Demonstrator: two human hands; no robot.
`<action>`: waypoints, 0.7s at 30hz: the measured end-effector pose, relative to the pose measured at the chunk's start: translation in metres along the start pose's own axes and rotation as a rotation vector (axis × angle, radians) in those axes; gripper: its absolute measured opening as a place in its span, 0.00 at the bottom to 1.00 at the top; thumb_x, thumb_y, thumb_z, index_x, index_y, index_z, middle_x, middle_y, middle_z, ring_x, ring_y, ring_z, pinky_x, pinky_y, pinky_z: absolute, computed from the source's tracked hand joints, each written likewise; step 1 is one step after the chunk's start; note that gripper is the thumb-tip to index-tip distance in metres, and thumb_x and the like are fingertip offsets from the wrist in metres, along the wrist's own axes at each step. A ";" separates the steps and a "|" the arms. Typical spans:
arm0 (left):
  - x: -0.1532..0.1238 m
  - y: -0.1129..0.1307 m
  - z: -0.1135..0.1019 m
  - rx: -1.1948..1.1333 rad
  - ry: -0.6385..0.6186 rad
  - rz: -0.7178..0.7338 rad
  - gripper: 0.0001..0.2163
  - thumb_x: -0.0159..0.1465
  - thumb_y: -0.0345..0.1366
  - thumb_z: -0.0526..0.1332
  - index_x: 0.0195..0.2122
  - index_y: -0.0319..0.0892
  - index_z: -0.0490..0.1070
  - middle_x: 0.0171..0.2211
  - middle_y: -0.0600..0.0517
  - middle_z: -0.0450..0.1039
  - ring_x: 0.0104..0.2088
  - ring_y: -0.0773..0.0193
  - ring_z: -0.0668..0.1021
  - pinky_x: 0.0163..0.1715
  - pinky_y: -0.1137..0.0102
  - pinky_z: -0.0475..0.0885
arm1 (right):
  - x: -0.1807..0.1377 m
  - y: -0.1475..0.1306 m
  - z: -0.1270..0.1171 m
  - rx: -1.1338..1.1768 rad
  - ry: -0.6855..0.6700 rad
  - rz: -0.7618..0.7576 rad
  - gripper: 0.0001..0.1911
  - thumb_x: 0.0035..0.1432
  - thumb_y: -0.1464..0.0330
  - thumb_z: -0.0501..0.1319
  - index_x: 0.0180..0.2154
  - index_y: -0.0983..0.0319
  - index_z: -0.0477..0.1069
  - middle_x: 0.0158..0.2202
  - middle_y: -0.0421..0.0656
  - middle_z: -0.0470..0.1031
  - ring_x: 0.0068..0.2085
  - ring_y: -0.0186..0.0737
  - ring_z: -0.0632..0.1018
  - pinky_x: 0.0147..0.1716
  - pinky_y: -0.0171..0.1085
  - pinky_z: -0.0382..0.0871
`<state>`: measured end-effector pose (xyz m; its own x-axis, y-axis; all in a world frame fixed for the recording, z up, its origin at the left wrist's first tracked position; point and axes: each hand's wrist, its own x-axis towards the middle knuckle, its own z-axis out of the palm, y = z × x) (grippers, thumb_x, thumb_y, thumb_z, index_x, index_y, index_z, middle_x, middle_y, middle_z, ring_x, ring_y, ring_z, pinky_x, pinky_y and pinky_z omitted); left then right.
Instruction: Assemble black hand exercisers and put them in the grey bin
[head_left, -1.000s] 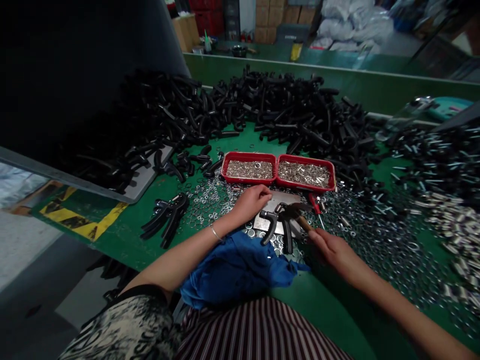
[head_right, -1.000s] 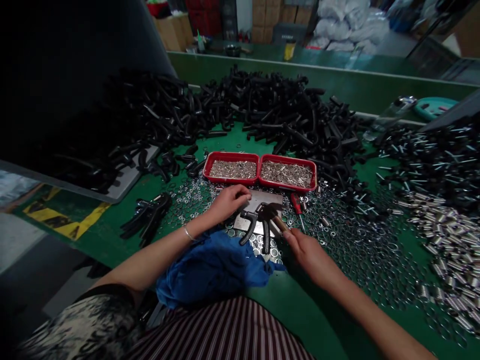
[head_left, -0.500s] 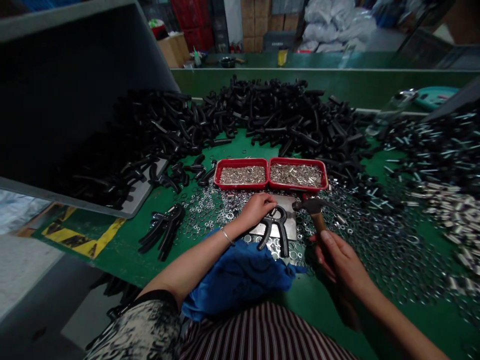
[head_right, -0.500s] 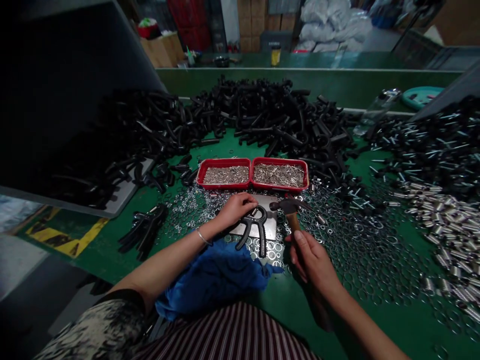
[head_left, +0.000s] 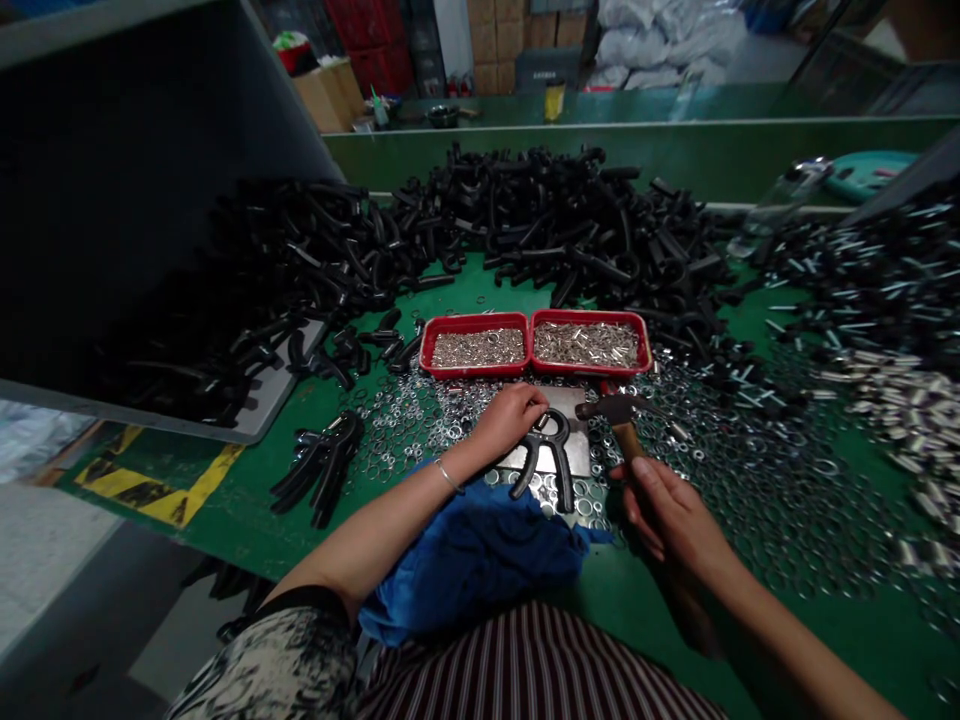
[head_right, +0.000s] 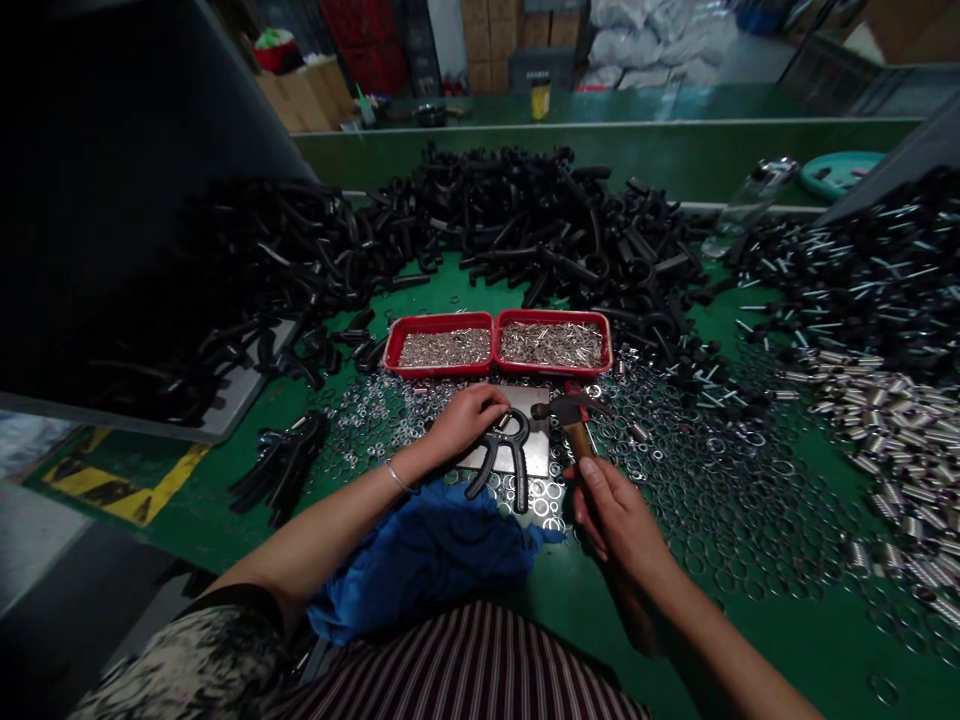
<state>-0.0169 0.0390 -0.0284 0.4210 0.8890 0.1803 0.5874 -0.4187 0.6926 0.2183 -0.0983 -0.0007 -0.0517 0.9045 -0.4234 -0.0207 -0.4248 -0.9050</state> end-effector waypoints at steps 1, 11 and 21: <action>-0.001 0.002 0.000 0.064 -0.005 0.042 0.03 0.66 0.31 0.61 0.36 0.40 0.74 0.37 0.48 0.76 0.42 0.58 0.77 0.46 0.64 0.70 | 0.000 0.000 0.000 -0.002 -0.004 -0.001 0.23 0.63 0.46 0.56 0.44 0.59 0.68 0.22 0.34 0.68 0.13 0.26 0.58 0.08 0.27 0.53; -0.002 -0.002 0.009 -0.104 0.084 -0.007 0.03 0.66 0.32 0.62 0.35 0.40 0.74 0.35 0.50 0.77 0.40 0.61 0.77 0.45 0.66 0.70 | -0.003 -0.002 0.000 -0.049 -0.004 -0.003 0.24 0.64 0.47 0.54 0.44 0.60 0.68 0.22 0.35 0.69 0.13 0.26 0.60 0.09 0.27 0.54; 0.000 -0.005 0.010 -0.088 0.053 -0.023 0.03 0.65 0.31 0.62 0.35 0.40 0.75 0.35 0.50 0.77 0.39 0.61 0.77 0.45 0.66 0.71 | -0.003 0.002 0.000 -0.019 -0.003 0.001 0.23 0.64 0.47 0.55 0.44 0.60 0.68 0.22 0.34 0.69 0.13 0.26 0.60 0.09 0.27 0.54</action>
<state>-0.0128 0.0393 -0.0393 0.3692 0.9078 0.1990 0.5322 -0.3821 0.7555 0.2187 -0.1019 -0.0008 -0.0547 0.9041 -0.4238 -0.0017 -0.4246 -0.9054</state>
